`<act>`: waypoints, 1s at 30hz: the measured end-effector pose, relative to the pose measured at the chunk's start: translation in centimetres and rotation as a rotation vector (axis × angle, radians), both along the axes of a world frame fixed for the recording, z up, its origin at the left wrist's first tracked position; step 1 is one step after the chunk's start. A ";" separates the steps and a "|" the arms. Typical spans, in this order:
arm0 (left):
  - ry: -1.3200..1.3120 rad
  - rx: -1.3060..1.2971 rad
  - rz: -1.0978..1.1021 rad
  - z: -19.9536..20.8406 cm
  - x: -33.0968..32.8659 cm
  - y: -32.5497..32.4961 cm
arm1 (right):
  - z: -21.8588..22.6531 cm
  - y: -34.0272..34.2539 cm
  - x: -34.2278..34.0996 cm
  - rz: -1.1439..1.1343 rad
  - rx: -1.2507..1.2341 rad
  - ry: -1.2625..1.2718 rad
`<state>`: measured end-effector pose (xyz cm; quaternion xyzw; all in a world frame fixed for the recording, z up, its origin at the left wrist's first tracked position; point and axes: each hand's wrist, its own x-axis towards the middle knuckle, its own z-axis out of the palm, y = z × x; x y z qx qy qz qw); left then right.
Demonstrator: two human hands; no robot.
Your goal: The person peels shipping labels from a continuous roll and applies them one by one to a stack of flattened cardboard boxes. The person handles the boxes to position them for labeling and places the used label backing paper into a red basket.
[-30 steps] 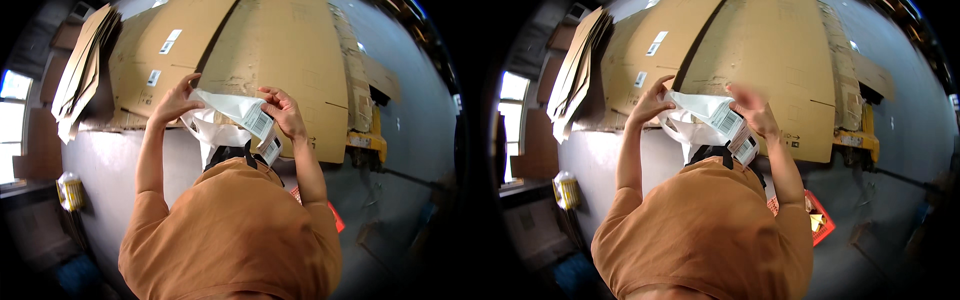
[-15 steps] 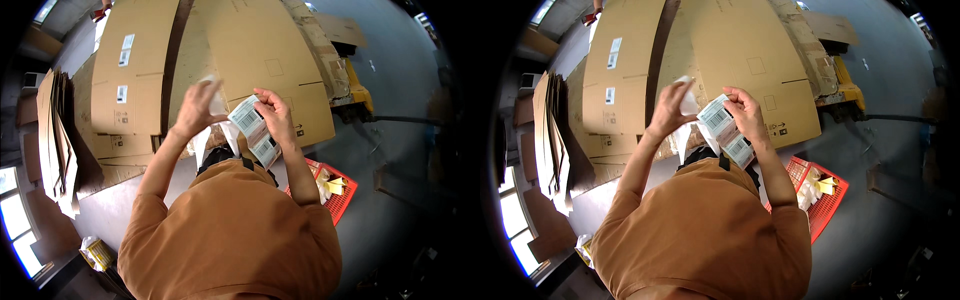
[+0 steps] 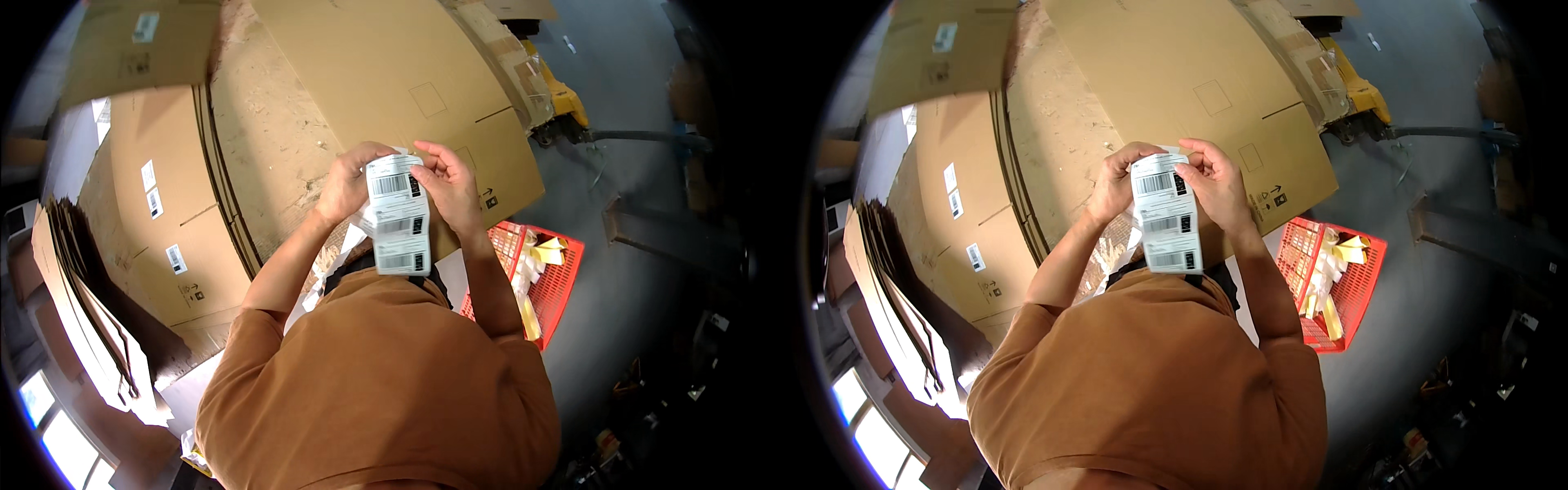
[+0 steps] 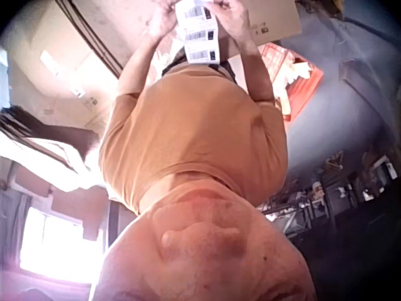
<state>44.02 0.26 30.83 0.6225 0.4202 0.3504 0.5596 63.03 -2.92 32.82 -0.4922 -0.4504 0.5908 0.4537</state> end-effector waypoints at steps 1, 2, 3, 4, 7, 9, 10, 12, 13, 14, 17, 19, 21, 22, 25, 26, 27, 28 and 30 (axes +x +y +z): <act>0.024 0.006 -0.009 -0.1 -0.1 0.5 | 0.1 0.5 0.3 0.038 -0.010 -0.074; 0.059 0.017 -0.038 -0.2 -0.1 0.9 | 0.1 0.9 0.5 0.079 -0.021 -0.147; 0.095 0.029 -0.066 0.0 -0.2 1.1 | -0.2 1.1 0.8 0.093 -0.027 -0.204; 0.134 0.046 -0.098 0.5 -0.3 1.6 | -0.4 1.4 0.9 0.097 -0.029 -0.253; 0.228 0.107 -0.154 1.0 -0.5 2.6 | -0.5 2.0 1.1 0.124 -0.040 -0.385; 0.216 0.117 -0.178 0.5 -1.0 3.2 | 0.3 2.7 0.9 0.156 -0.048 -0.455; 0.208 0.118 -0.189 0.3 -1.2 3.4 | 0.5 3.0 0.7 0.166 -0.062 -0.467; 0.196 0.024 -0.186 0.5 -1.6 3.7 | 0.8 3.5 0.3 0.191 -0.090 -0.491; 0.187 -0.019 -0.180 0.6 -1.7 3.9 | 0.9 3.7 0.0 0.186 -0.061 -0.517; 0.194 -0.038 -0.167 0.4 -1.8 4.0 | 1.1 3.8 -0.4 0.183 -0.032 -0.544; 0.230 -0.080 -0.121 -0.2 -2.1 4.2 | 0.6 4.3 -1.0 0.138 0.267 -0.731; 0.276 -0.094 -0.085 -0.5 -2.2 4.2 | 0.1 4.6 -0.9 0.109 0.476 -0.831; 0.381 -0.075 -0.044 -2.2 -2.6 4.0 | -0.4 5.3 -0.5 0.095 0.620 -0.875; 0.434 -0.062 -0.030 -3.0 -2.8 4.1 | -0.9 5.6 0.0 0.035 0.488 -0.823; 0.529 -0.130 0.048 -4.5 -4.6 4.3 | -2.3 7.3 2.3 -0.161 -0.012 -0.640; 0.556 -0.159 0.067 -5.2 -5.3 4.3 | -4.6 8.3 4.0 -0.251 -0.113 -0.504; 0.486 -0.091 0.083 -6.8 -6.2 3.9 | -7.3 9.2 5.6 -0.320 -0.136 -0.335; 0.455 -0.085 0.062 -6.6 -6.2 3.8 | -9.5 10.0 6.7 -0.362 -0.186 -0.307; 0.395 -0.079 0.029 -5.5 -6.2 3.7 | -13.0 11.2 8.0 -0.434 -0.286 -0.249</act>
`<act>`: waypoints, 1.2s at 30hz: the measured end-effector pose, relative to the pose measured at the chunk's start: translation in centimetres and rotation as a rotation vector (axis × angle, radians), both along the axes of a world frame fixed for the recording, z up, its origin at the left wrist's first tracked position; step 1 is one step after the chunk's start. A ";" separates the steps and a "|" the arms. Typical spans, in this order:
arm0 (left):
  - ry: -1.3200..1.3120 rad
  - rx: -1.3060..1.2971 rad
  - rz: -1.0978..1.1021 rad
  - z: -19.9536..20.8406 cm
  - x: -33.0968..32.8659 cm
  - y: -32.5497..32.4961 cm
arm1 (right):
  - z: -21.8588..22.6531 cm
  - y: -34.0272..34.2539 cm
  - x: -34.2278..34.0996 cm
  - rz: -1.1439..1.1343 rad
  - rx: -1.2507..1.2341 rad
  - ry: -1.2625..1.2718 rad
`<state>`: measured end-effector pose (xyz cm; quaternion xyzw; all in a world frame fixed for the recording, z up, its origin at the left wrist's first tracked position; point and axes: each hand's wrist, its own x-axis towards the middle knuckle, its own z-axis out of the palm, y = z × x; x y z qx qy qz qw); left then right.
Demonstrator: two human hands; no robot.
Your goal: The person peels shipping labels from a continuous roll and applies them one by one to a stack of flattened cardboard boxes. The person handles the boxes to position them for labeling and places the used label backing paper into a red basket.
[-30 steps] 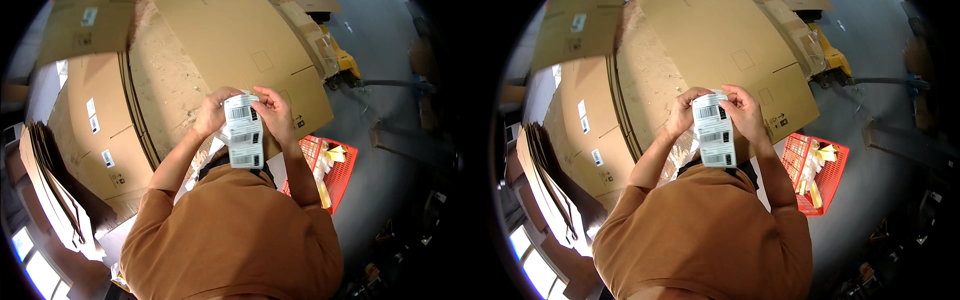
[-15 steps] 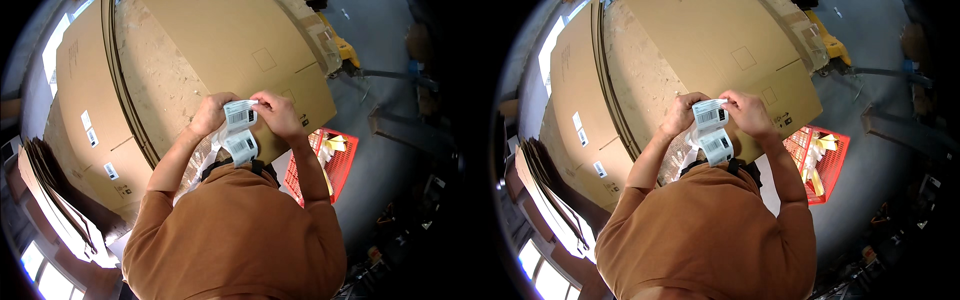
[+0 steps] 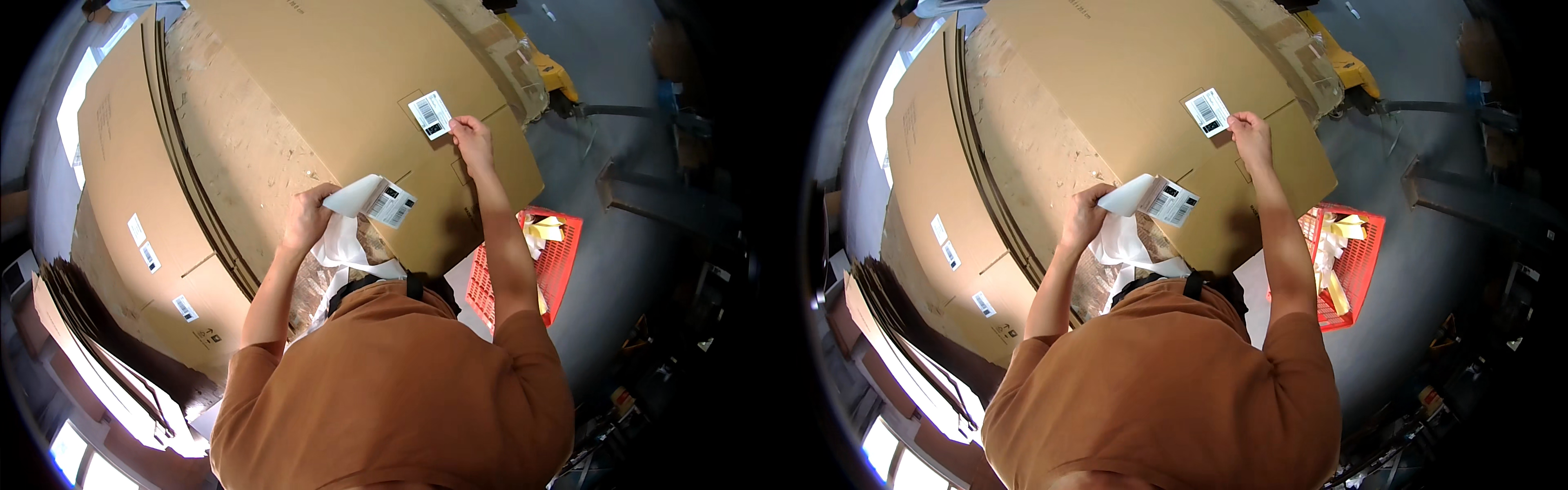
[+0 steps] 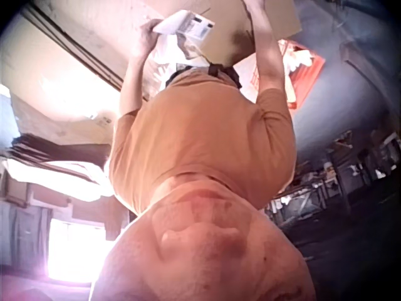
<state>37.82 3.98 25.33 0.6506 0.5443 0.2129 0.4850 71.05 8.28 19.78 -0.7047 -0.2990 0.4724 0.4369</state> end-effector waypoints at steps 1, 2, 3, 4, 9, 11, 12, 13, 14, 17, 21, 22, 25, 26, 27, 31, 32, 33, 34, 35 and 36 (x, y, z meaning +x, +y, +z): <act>-0.007 -0.002 -0.021 0.9 0.3 -0.1 | -1.7 0.3 0.3 -0.011 0.001 -0.001; -0.009 0.009 -0.030 0.9 0.4 -0.3 | -3.0 0.6 0.4 -0.023 0.005 -0.002; -0.011 0.020 -0.039 0.7 0.5 -0.5 | -4.2 0.9 0.7 -0.035 0.009 -0.002; -0.010 0.028 -0.043 0.4 0.4 -0.7 | -4.8 1.4 0.7 -0.032 -0.001 -0.034; 0.027 -0.014 -0.014 0.4 0.3 -1.5 | -7.4 3.1 0.8 0.015 -0.044 -0.139; 0.037 -0.032 0.011 0.1 0.2 -1.8 | -7.6 3.4 0.4 0.022 -0.054 -0.181; 0.042 -0.041 0.022 -0.2 0.1 -1.8 | -7.7 3.5 0.3 0.025 -0.058 -0.203; 0.032 -0.036 0.033 -0.4 0.1 -1.9 | -7.6 3.6 0.2 0.032 -0.070 -0.215; 0.022 -0.031 0.044 -0.5 0.0 -1.9 | -7.6 3.6 0.1 0.039 -0.082 -0.227; 0.007 -0.042 0.068 -0.5 0.1 -1.7 | -7.8 3.7 0.2 0.051 -0.092 -0.265; 0.025 -0.054 0.076 -0.3 0.2 -1.2 | -9.0 3.7 0.6 0.059 -0.123 -0.328; 0.028 -0.056 0.076 -0.3 0.3 -1.1 | -8.8 3.7 0.6 0.067 -0.137 -0.358; 0.033 -0.061 0.079 -0.2 0.3 -0.9 | -7.9 3.9 0.0 0.095 -0.163 -0.480; 0.033 -0.065 0.084 -0.2 0.3 -0.9 | -7.4 4.0 -0.4 0.109 -0.162 -0.543; 0.033 -0.068 0.088 -0.2 0.3 -0.9 | -6.8 4.0 -0.7 0.123 -0.161 -0.605; 0.038 -0.047 0.094 -0.2 0.3 -1.1 | -3.1 4.6 -2.5 0.361 -0.287 -0.975; 0.045 -0.032 0.092 0.1 0.3 -1.2 | -2.1 5.0 -3.1 0.410 -0.373 -1.018; 0.051 -0.018 0.089 0.3 0.2 -1.2 | -1.5 5.2 -3.4 0.460 -0.459 -1.059; 0.047 -0.025 0.095 0.4 0.1 -1.3 | -1.0 5.2 -3.5 0.467 -0.423 -1.088; 0.043 -0.032 0.101 0.5 0.0 -1.4 | -0.5 5.1 -3.5 0.474 -0.386 -1.116; 0.039 -0.039 0.108 0.6 -0.1 -1.4 | -0.3 4.9 -3.4 0.483 -0.349 -1.143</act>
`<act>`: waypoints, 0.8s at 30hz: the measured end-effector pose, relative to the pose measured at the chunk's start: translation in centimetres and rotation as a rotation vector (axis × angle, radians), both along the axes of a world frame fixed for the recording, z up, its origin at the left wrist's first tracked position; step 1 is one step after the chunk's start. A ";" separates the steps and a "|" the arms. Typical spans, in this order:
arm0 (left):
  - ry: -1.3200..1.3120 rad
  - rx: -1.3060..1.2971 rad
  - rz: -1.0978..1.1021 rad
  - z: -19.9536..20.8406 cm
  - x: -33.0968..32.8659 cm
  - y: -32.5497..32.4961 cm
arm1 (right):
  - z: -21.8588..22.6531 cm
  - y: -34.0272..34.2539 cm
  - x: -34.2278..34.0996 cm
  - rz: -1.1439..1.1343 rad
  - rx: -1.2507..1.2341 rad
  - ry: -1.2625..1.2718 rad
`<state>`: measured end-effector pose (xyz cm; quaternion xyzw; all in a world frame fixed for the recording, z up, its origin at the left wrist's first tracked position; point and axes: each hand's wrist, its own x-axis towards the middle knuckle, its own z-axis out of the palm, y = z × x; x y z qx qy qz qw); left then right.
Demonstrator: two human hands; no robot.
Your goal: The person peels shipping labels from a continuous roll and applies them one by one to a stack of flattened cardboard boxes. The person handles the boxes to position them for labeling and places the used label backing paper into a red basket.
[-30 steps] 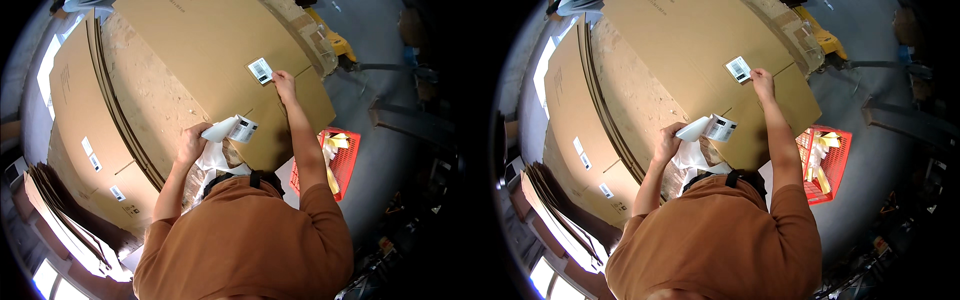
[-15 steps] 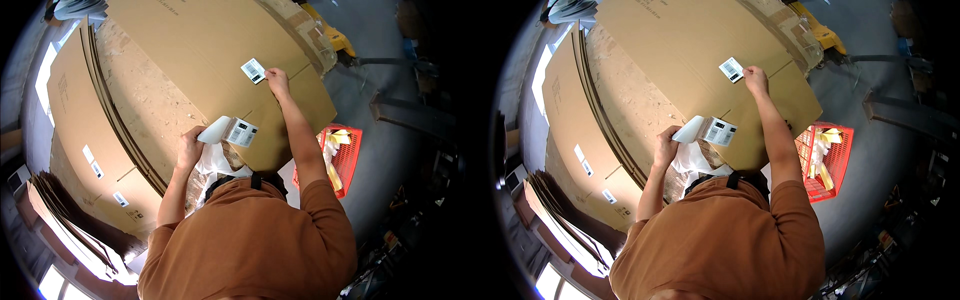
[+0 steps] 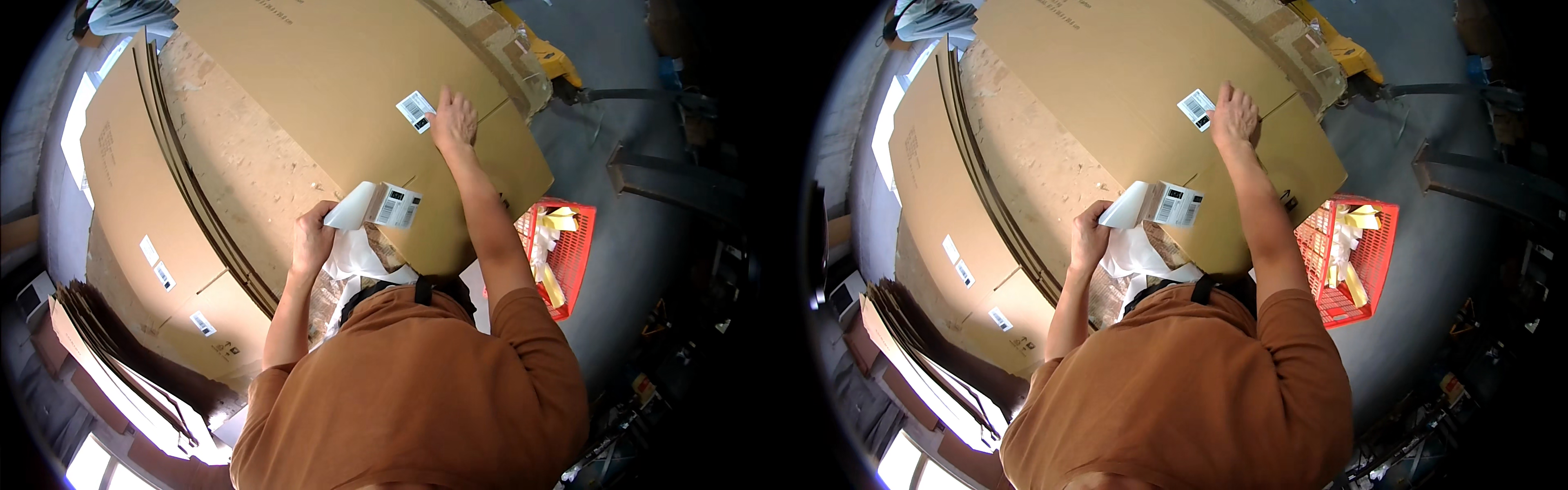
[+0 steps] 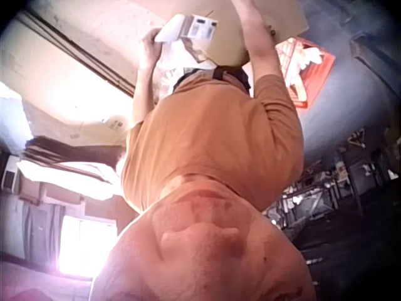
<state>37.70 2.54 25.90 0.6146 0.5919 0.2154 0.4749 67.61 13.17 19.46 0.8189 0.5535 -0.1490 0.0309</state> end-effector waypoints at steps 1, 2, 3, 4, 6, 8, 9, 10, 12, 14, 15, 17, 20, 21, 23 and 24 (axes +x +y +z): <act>0.002 0.000 -0.004 0.1 0.0 0.1 | -1.2 -1.0 0.1 0.103 0.076 -0.030; 0.008 -0.003 -0.004 0.2 0.1 0.1 | -3.6 -2.5 -0.1 0.210 0.150 -0.057; 0.017 -0.009 0.003 0.2 0.2 0.0 | -5.1 -3.7 -0.3 0.323 0.222 -0.079; 0.018 -0.014 0.008 0.4 0.2 0.0 | -4.9 -4.3 -0.5 0.319 0.168 -0.056; 0.018 -0.026 0.015 0.8 0.4 -0.1 | -4.6 -6.3 -0.8 0.308 0.059 -0.012; 0.006 -0.025 0.027 0.9 0.3 -0.3 | -2.7 -7.0 -0.7 0.376 -0.024 0.078; 0.000 -0.027 0.025 1.1 0.3 -0.5 | -1.5 -7.3 -0.6 0.407 -0.065 0.119; -0.011 -0.028 0.026 1.2 0.5 -0.7 | 0.4 -7.6 -0.7 0.364 -0.055 0.427; -0.019 -0.069 -0.003 1.4 0.6 -1.1 | 5.0 -8.4 -1.9 0.262 -0.046 1.044; -0.023 -0.113 -0.037 1.7 0.9 -1.5 | 9.7 -9.7 -3.6 0.382 0.054 1.149; -0.026 -0.137 -0.058 2.1 1.1 -1.6 | 11.1 -10.4 -4.0 0.439 0.106 1.199; -0.028 -0.183 -0.087 2.8 1.4 -1.8 | 11.5 -11.6 -4.1 0.441 0.043 1.229; -0.075 -0.271 -0.111 3.4 1.9 -2.6 | 11.9 -13.3 -4.0 0.413 0.114 1.257; -0.114 -0.307 -0.127 3.5 2.0 -2.7 | 12.0 -13.7 -3.8 0.392 0.103 1.259; -0.169 -0.380 -0.145 3.1 2.4 -3.1 | 12.1 -14.7 -3.5 0.369 0.158 1.234; -0.180 -0.415 -0.147 2.4 2.6 -3.2 | 12.1 -15.4 -3.5 0.369 0.225 1.211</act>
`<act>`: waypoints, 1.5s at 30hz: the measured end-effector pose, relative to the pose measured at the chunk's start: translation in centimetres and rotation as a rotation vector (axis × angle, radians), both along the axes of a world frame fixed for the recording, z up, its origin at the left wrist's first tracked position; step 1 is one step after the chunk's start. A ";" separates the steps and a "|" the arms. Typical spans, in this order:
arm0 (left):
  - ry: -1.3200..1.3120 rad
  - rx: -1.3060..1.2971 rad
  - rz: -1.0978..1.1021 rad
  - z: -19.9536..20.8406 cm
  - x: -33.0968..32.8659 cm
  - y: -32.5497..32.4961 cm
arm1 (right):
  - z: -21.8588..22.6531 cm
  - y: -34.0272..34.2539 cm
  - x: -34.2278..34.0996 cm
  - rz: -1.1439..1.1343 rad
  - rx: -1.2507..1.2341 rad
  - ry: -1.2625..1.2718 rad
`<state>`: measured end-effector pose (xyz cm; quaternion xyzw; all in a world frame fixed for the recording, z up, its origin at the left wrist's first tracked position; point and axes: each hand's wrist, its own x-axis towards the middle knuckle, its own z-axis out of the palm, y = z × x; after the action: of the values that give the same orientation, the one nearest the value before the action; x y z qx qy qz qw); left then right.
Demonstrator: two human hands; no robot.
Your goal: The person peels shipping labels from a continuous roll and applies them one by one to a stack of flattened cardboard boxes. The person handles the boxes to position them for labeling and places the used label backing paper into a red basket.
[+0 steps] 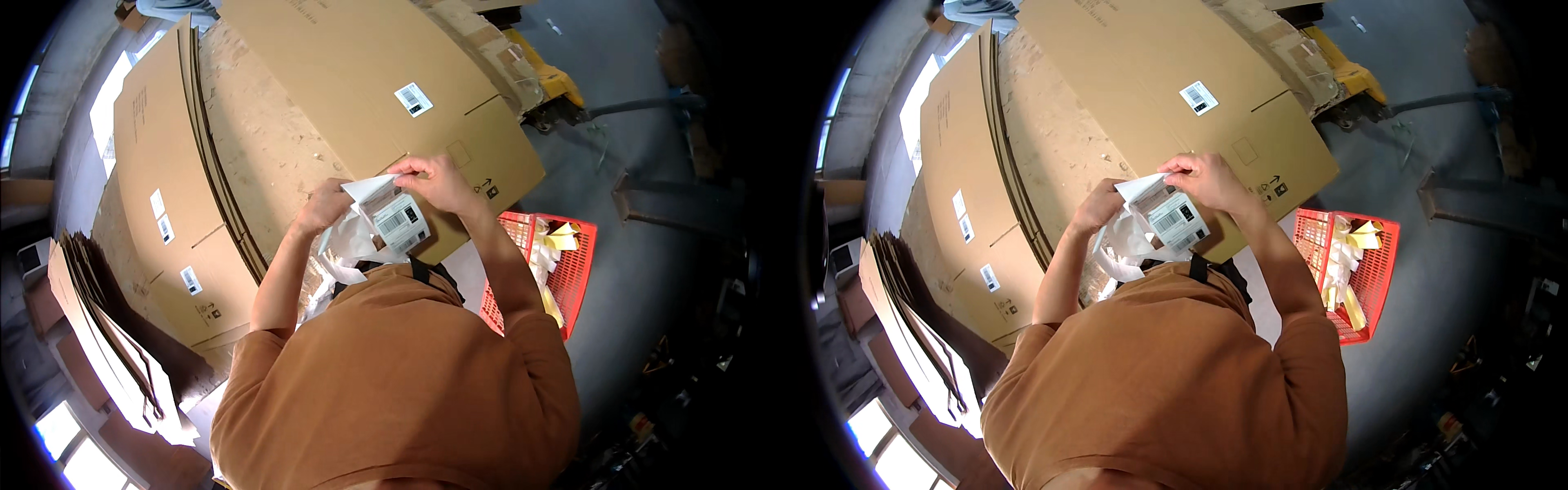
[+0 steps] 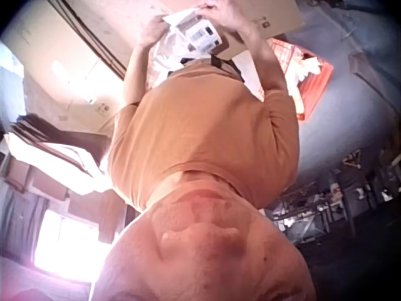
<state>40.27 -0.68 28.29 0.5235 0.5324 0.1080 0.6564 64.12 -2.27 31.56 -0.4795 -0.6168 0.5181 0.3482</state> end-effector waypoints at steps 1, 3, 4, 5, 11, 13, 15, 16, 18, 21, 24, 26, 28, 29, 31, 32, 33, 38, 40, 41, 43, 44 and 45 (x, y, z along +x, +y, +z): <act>-0.009 -0.036 -0.008 -0.1 0.3 0.0 | -0.1 -0.7 0.1 -0.044 0.053 -0.010; -0.010 -0.081 -0.039 -0.1 1.1 0.0 | -0.3 -2.2 0.5 -0.083 0.126 -0.086; -0.009 -0.107 -0.054 0.0 1.4 -0.2 | -0.6 -3.0 0.7 -0.102 0.158 -0.123; -0.014 -0.130 -0.073 -0.3 1.6 -0.3 | -1.3 -3.6 0.7 -0.134 0.290 -0.143; -0.042 -0.261 -0.038 -4.0 2.0 -1.4 | -3.0 -6.6 0.9 -0.237 0.364 -0.202; 0.005 -0.238 -0.067 -4.8 1.9 -1.3 | -3.9 -7.1 0.8 -0.288 0.370 -0.167; 0.091 -0.214 -0.138 -4.8 1.6 -0.8 | -5.0 -7.2 0.8 -0.356 0.416 -0.127; 0.132 -0.202 -0.176 -4.6 1.6 -0.5 | -5.4 -7.1 1.1 -0.437 0.424 -0.142; 0.252 -0.148 -0.143 -3.8 1.3 -0.5 | -6.3 -6.5 2.4 -0.594 0.439 -0.171; 0.399 0.000 -0.095 -4.7 -0.7 -1.4 | -8.2 -4.8 6.3 -0.907 -0.102 0.209; 0.418 0.064 -0.110 -6.0 -2.8 -1.9 | -13.5 -3.9 10.0 -1.043 -0.214 0.288; 0.406 0.011 -0.082 -5.8 -3.2 -2.4 | -16.3 -3.8 10.9 -1.088 -0.266 0.264; 0.404 0.043 -0.099 -5.2 -3.4 -2.9 | -17.9 -3.7 11.2 -1.128 -0.317 0.232; 0.405 0.057 -0.105 -4.9 -3.6 -3.1 | -18.3 -3.5 11.1 -1.136 -0.319 0.214; 0.415 0.072 -0.120 -5.0 -3.9 -3.5 | -18.9 -3.1 10.8 -1.155 -0.321 0.179; 0.421 0.081 -0.128 -5.0 -4.1 -3.6 | -19.2 -3.0 10.8 -1.166 -0.321 0.167; 0.438 0.083 -0.134 -5.2 -4.4 -3.7 | -19.4 -2.8 10.7 -1.179 -0.320 0.154; 0.420 0.073 -0.106 -7.0 -5.8 -3.9 | -19.5 -2.4 10.3 -1.209 -0.315 0.111; 0.434 0.098 -0.105 -7.5 -5.8 -3.8 | -19.6 -2.3 10.4 -1.220 -0.318 0.077; 0.441 0.111 -0.105 -7.6 -5.8 -3.8 | -19.8 -2.3 10.4 -1.221 -0.304 0.037; 0.487 0.102 -0.126 -7.0 -5.2 -3.6 | -20.7 -2.2 10.6 -1.225 -0.276 -0.043; 0.509 0.099 -0.138 -6.5 -4.8 -3.5 | -21.3 -2.2 10.8 -1.226 -0.272 -0.050; 0.517 0.101 -0.157 -6.3 -4.4 -3.3 | -21.9 -2.3 11.0 -1.228 -0.267 -0.059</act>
<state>35.84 -4.00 22.00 0.6053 0.6340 -0.0539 0.4783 75.11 -4.53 9.71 -0.7996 -0.1681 0.2827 0.5024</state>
